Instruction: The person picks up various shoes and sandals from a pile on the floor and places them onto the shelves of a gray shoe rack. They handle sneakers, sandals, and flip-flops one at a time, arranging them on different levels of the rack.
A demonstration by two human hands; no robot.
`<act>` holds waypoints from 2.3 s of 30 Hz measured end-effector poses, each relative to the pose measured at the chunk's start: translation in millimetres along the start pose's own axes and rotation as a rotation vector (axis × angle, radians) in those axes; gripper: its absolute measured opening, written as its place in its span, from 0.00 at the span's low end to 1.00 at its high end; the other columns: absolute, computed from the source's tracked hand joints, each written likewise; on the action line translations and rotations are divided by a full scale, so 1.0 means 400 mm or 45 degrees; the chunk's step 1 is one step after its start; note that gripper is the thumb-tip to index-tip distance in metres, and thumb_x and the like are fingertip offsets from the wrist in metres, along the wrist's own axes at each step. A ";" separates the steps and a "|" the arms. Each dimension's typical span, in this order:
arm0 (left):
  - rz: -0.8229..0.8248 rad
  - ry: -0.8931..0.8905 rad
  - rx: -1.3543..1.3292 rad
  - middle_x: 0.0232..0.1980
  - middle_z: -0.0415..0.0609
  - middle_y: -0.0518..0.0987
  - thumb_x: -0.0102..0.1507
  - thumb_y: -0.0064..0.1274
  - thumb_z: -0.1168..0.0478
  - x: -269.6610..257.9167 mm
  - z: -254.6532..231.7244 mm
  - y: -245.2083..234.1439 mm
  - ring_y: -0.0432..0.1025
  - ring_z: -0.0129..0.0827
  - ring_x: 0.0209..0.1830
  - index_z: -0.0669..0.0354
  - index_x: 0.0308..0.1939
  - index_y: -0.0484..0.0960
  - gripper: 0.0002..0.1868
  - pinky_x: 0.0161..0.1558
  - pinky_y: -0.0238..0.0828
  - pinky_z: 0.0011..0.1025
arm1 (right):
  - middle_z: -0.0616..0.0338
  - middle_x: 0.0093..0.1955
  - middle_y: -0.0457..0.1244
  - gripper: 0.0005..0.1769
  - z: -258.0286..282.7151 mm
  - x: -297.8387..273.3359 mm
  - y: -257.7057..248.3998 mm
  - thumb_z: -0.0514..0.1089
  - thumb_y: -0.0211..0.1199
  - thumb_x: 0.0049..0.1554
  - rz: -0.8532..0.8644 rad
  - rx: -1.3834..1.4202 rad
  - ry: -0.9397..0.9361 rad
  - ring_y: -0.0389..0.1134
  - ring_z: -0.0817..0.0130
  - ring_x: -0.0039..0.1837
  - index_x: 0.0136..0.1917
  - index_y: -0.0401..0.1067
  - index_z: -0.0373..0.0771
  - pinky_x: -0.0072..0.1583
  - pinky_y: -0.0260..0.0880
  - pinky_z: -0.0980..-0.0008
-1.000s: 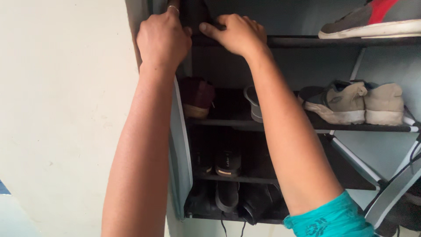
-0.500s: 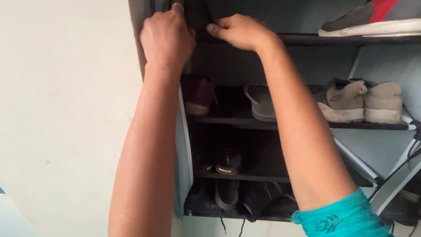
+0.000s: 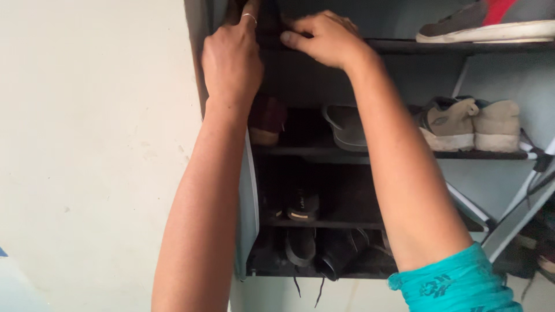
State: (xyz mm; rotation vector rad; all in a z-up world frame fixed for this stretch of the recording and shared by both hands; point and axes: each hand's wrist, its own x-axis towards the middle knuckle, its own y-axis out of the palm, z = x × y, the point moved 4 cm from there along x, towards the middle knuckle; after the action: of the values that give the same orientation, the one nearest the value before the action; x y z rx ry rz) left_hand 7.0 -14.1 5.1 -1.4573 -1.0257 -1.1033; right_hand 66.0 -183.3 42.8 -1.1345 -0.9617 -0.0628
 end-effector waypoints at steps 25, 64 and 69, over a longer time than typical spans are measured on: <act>-0.111 0.363 -0.320 0.84 0.67 0.39 0.64 0.48 0.80 -0.216 -0.257 0.008 0.39 0.63 0.87 0.59 0.73 0.73 0.33 0.83 0.53 0.54 | 0.57 0.76 0.62 0.16 -0.180 -0.452 -0.088 0.38 0.62 0.60 -0.450 0.268 -0.253 0.62 0.56 0.77 0.61 0.79 0.43 0.76 0.59 0.53; 0.446 0.737 -0.684 0.76 0.67 0.60 0.62 0.47 0.67 -0.627 -1.423 0.279 0.58 0.55 0.76 0.57 0.67 0.72 0.27 0.70 0.60 0.43 | 0.57 0.57 0.71 0.13 -1.072 -1.248 -0.583 0.46 0.66 0.60 -0.228 -0.124 0.440 0.72 0.61 0.58 0.56 0.79 0.41 0.55 0.73 0.62; 0.562 0.624 -0.702 0.75 0.67 0.63 0.63 0.46 0.67 -0.675 -1.469 0.392 0.62 0.55 0.74 0.57 0.68 0.71 0.27 0.70 0.62 0.41 | 0.55 0.58 0.71 0.13 -1.177 -1.295 -0.544 0.46 0.67 0.58 -0.224 -0.083 0.458 0.73 0.60 0.58 0.56 0.79 0.41 0.56 0.73 0.63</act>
State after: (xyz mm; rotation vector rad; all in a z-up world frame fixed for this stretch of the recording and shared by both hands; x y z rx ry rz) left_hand 24.1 -632.0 -241.0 -1.6102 -0.0390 -1.3698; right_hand -70.8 -866.2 -185.5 -1.0508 -0.7381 -0.4291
